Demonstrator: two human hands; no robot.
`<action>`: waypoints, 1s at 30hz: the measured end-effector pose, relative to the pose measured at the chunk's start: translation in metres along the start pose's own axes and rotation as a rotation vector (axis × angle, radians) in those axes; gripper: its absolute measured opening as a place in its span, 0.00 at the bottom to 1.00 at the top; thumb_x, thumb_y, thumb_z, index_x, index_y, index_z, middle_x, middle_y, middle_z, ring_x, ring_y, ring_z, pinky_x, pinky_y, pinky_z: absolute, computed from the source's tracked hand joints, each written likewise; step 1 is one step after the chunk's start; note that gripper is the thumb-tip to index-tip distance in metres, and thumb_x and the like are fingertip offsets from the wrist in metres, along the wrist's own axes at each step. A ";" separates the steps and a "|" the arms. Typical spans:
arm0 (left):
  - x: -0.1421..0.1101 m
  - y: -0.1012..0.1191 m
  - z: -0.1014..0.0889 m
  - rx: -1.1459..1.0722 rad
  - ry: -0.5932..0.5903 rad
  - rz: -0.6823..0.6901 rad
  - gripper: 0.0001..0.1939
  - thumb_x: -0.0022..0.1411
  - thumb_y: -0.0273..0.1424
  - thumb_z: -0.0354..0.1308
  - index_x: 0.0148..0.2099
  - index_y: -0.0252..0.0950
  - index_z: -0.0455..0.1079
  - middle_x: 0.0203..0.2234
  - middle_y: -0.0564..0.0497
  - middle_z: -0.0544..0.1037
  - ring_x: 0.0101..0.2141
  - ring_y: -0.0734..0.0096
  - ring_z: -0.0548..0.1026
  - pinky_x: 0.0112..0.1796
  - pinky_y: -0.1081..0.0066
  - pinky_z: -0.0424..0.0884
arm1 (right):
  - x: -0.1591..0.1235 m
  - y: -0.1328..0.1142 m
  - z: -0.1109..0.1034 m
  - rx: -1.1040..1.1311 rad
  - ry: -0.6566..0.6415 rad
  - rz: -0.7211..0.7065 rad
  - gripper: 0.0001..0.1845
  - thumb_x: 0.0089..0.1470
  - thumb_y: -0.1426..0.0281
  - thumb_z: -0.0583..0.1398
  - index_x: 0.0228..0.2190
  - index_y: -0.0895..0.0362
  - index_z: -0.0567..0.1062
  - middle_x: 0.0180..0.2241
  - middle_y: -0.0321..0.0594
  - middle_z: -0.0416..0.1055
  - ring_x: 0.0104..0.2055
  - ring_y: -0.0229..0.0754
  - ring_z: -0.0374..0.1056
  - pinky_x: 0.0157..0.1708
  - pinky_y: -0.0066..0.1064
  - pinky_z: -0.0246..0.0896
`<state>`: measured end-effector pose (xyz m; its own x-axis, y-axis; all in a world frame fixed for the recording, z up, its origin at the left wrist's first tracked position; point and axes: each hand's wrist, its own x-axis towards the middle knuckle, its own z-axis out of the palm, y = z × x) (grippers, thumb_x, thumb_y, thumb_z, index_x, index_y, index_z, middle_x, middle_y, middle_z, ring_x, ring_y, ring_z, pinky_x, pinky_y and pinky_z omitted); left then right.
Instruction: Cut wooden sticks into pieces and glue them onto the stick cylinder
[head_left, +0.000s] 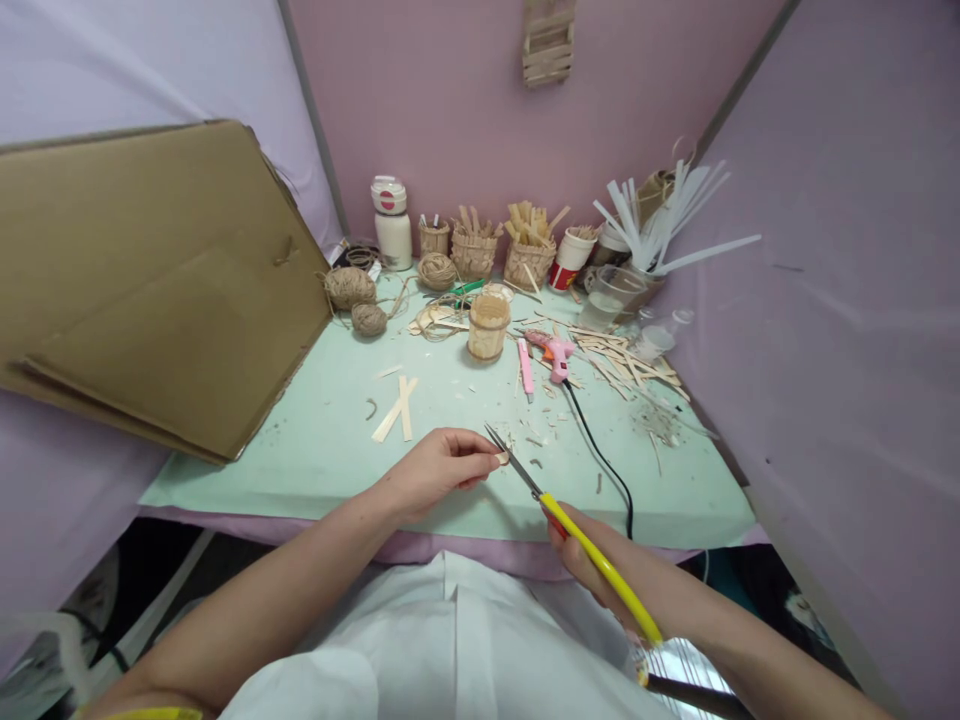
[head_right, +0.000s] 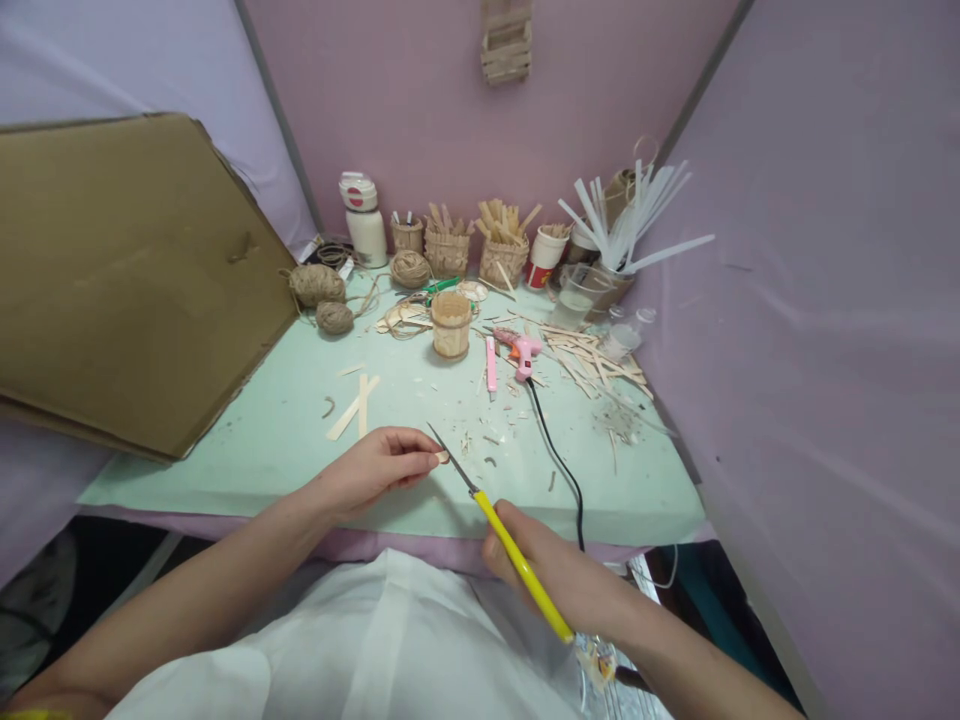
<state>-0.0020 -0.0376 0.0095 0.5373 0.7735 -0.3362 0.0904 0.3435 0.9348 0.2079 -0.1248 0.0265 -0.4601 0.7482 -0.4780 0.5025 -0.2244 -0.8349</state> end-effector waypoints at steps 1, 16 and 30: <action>0.000 0.000 0.000 0.002 -0.003 0.002 0.13 0.49 0.39 0.61 0.30 0.32 0.71 0.15 0.57 0.62 0.20 0.80 0.56 0.23 0.75 0.50 | 0.000 0.000 0.000 0.004 -0.003 -0.001 0.25 0.56 0.46 0.44 0.31 0.56 0.60 0.24 0.30 0.52 0.22 0.32 0.45 0.20 0.25 0.47; -0.002 0.003 -0.002 0.036 -0.029 -0.027 0.14 0.48 0.40 0.61 0.32 0.33 0.74 0.14 0.57 0.62 0.19 0.79 0.55 0.22 0.74 0.48 | -0.003 0.000 -0.002 0.077 -0.002 -0.010 0.19 0.59 0.53 0.48 0.29 0.56 0.62 0.22 0.30 0.53 0.21 0.31 0.45 0.20 0.25 0.45; -0.001 0.001 -0.006 0.021 -0.026 -0.028 0.15 0.48 0.40 0.62 0.32 0.32 0.72 0.16 0.56 0.63 0.20 0.80 0.58 0.22 0.76 0.51 | -0.003 0.007 -0.005 0.124 0.061 0.043 0.21 0.58 0.51 0.47 0.33 0.56 0.64 0.20 0.29 0.52 0.20 0.31 0.43 0.20 0.24 0.45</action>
<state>-0.0074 -0.0353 0.0101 0.5559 0.7496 -0.3594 0.1232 0.3533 0.9274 0.2167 -0.1253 0.0231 -0.3928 0.7721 -0.4995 0.4244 -0.3297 -0.8433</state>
